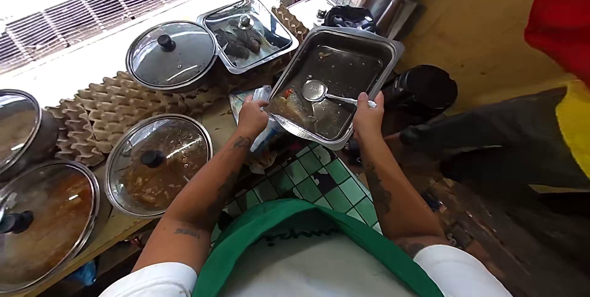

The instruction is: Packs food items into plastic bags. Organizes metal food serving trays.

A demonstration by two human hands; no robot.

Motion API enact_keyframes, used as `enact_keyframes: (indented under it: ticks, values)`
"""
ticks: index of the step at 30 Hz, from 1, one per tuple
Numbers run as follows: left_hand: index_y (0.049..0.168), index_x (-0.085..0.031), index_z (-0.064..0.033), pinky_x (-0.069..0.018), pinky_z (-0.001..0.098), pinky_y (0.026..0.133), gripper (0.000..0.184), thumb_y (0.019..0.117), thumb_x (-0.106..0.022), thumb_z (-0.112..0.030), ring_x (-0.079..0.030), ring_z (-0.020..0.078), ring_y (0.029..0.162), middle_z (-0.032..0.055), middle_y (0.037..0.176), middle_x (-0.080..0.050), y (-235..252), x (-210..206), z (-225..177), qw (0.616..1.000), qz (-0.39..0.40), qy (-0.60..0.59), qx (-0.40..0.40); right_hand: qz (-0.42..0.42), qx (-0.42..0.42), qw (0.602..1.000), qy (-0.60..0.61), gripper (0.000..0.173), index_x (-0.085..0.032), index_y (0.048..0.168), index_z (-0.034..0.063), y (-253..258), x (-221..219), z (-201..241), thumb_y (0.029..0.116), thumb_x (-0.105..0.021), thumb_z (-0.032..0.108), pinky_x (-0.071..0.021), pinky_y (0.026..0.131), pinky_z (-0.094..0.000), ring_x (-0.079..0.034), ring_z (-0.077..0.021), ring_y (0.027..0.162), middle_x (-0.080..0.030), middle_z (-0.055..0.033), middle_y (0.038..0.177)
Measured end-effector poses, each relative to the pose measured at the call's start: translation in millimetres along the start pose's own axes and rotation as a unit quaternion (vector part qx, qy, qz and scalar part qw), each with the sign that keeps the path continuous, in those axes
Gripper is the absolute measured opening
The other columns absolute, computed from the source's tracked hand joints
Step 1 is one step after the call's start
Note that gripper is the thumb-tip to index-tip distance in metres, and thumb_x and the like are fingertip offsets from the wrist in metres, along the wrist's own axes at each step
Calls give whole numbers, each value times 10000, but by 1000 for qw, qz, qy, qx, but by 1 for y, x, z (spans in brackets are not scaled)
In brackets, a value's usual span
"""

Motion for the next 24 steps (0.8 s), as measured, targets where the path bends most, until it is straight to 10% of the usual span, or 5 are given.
enact_keyframes:
  ticks: [4,12,24]
  values:
    - [1514,-443,22,-485,566,1057,571,949,-528,19,-591,376,1280,253,1459,-533,21,-9,-19,995,96,-23,1,-11,-10,1000,0,593,-250,1583,-21,4,9,7,1094,-492,213,-401,1150,-324,-482,-205,1389,-424,-220,1548]
    - [1639,-204,-117,-578,370,715,851,905,-556,131,-659,246,849,255,1408,-523,49,-36,-84,958,222,-181,-22,-50,-8,999,-18,588,-244,1592,-10,33,44,30,1096,-481,199,-401,1148,-350,-488,-223,1386,-434,-219,1545]
    - [1657,-125,-177,-585,436,903,1015,850,-643,153,-609,344,1211,229,1592,-351,70,-92,-99,933,255,-253,0,-69,66,994,-62,581,-238,1594,-38,67,58,64,1101,-464,170,-366,1184,-316,-441,-221,1448,-407,-217,1586]
Point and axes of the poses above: each hand's wrist, its own y-axis towards the middle knuckle, its own x-axis out of the back of the hand, z = x × y, the point moved 10 cm from there along y, towards the middle knuckle
